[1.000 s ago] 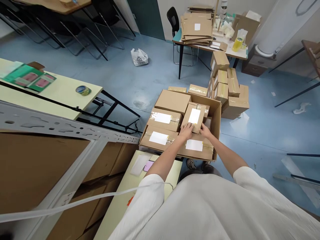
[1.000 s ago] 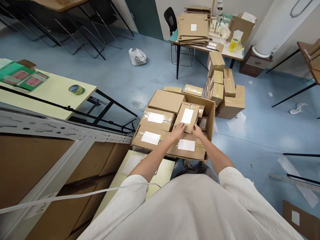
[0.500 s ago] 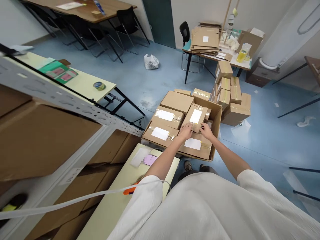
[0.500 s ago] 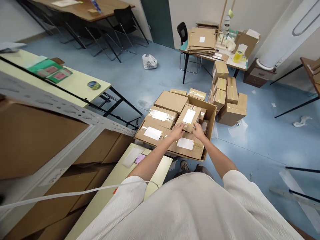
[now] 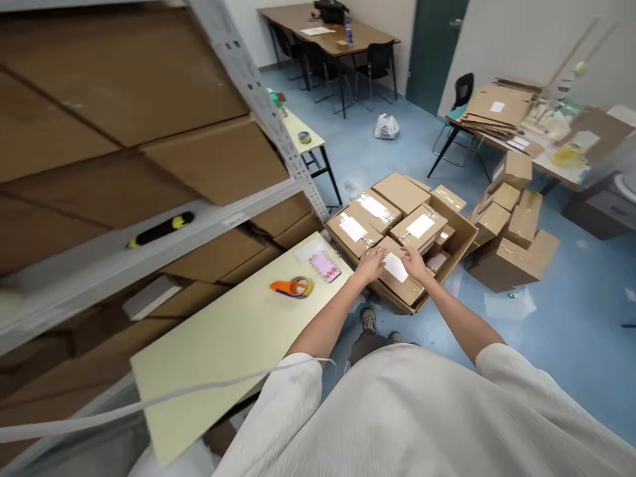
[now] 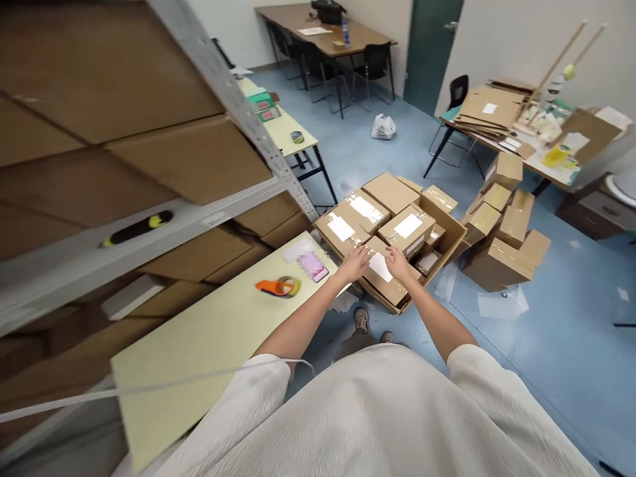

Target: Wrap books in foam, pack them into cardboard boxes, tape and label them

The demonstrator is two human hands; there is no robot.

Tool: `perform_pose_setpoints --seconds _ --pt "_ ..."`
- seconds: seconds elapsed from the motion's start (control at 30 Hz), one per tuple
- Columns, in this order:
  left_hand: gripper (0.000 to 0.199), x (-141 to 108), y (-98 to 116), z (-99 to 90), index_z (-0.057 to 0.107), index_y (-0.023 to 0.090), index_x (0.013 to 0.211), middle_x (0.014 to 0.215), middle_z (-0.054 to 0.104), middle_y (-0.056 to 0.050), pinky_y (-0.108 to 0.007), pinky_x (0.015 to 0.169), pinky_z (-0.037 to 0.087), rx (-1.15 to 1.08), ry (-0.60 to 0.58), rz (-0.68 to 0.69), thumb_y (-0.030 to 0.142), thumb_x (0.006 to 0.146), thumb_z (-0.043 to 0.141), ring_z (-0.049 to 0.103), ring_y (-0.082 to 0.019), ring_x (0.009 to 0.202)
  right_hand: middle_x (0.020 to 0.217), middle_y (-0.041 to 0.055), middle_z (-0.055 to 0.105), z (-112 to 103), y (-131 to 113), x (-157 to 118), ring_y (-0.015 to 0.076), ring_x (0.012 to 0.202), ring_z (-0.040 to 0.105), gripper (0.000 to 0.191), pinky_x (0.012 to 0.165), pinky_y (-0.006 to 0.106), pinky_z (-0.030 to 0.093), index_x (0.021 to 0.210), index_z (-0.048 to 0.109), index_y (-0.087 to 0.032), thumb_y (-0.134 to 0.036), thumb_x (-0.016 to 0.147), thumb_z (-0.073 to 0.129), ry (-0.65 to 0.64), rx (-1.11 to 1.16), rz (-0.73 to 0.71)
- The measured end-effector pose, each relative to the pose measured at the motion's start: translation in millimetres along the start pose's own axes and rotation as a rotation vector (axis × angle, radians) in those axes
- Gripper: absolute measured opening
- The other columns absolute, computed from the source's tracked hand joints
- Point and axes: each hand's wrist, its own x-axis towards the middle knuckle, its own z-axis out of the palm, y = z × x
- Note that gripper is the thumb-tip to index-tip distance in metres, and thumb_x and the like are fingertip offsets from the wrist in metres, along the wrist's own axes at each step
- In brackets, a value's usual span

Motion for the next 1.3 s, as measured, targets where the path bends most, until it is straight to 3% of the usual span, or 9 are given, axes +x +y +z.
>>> perform_pose_setpoints --seconds 0.17,0.33,0.53,0.7,0.83,0.97,1.13,1.3 --pt "0.06 -71.4 -20.4 4.5 0.046 0.02 0.166 0.175 0.045 -0.016 -0.049 0.132 0.037 -0.038 0.091 -0.152 0.026 0.106 0.052 0.042 -0.03 0.162 0.135 0.0145 0.072 37.7 -30.5 -6.0 0.0292 0.126 0.067 0.04 0.115 0.049 0.054 0.13 0.073 -0.022 -0.029 0.094 0.057 -0.134 0.03 -0.163" --pt "0.062 -141.8 -52.0 3.6 0.046 0.021 0.167 0.177 0.042 -0.017 -0.052 0.131 0.037 -0.064 0.126 -0.347 0.027 0.106 0.053 0.042 -0.032 0.162 0.135 0.0136 0.072 90.6 -70.3 -12.1 0.0277 0.122 0.068 0.04 0.113 0.048 0.055 0.129 0.073 -0.022 -0.029 0.094 0.057 -0.299 0.035 -0.244" --pt "0.061 -224.8 -99.7 2.7 0.047 0.022 0.167 0.176 0.045 -0.016 -0.051 0.131 0.039 -0.106 0.19 -0.549 0.028 0.106 0.055 0.044 -0.032 0.162 0.134 0.0144 0.072 174.7 -116.1 -24.1 0.0268 0.117 0.071 0.039 0.112 0.046 0.056 0.128 0.075 -0.021 -0.026 0.094 0.059 -0.475 0.003 -0.35" --pt "0.058 -291.5 -142.6 6.5 0.05 0.02 0.164 0.173 0.048 -0.016 -0.047 0.132 0.039 -0.14 0.229 -0.654 0.026 0.107 0.052 0.045 -0.029 0.161 0.13 0.0148 0.075 252.2 -146.7 -40.5 0.0264 0.108 0.073 0.036 0.108 0.045 0.056 0.129 0.075 -0.018 -0.028 0.096 0.064 -0.593 -0.158 -0.358" --pt "0.056 -333.8 -183.1 10.0 0.053 0.021 0.163 0.172 0.051 -0.014 -0.047 0.131 0.04 -0.174 0.23 -0.689 0.026 0.107 0.051 0.047 -0.028 0.16 0.128 0.0157 0.075 309.6 -161.2 -48.8 0.0308 0.116 0.07 0.033 0.108 0.046 0.054 0.127 0.076 -0.019 -0.028 0.095 0.068 -0.618 -0.32 -0.361" --pt "0.057 -365.8 -226.2 9.4 0.054 0.022 0.163 0.171 0.053 -0.012 -0.048 0.132 0.04 -0.205 0.215 -0.674 0.026 0.106 0.05 0.048 -0.028 0.159 0.128 0.0138 0.073 358.4 -166.6 -52.6 0.0339 0.123 0.066 0.03 0.106 0.047 0.052 0.122 0.077 -0.024 -0.03 0.093 0.073 -0.558 -0.42 -0.359" --pt "0.055 -393.1 -266.7 6.9 0.055 0.02 0.161 0.172 0.051 -0.013 -0.048 0.133 0.039 -0.246 0.189 -0.655 0.026 0.107 0.048 0.047 -0.028 0.16 0.122 0.018 0.073 392.8 -167.7 -55.9 0.0375 0.128 0.06 0.025 0.105 0.051 0.047 0.118 0.077 -0.023 -0.035 0.098 0.069 -0.508 -0.505 -0.284" --pt "0.053 -410.0 -285.7 5.6 0.055 0.018 0.16 0.173 0.05 -0.013 -0.045 0.133 0.038 -0.274 0.172 -0.632 0.025 0.108 0.047 0.046 -0.027 0.161 0.116 0.0197 0.073 395.5 -180.5 -62.2 0.0371 0.127 0.059 0.03 0.105 0.049 0.044 0.121 0.075 -0.019 -0.034 0.104 0.055 -0.508 -0.578 -0.299"
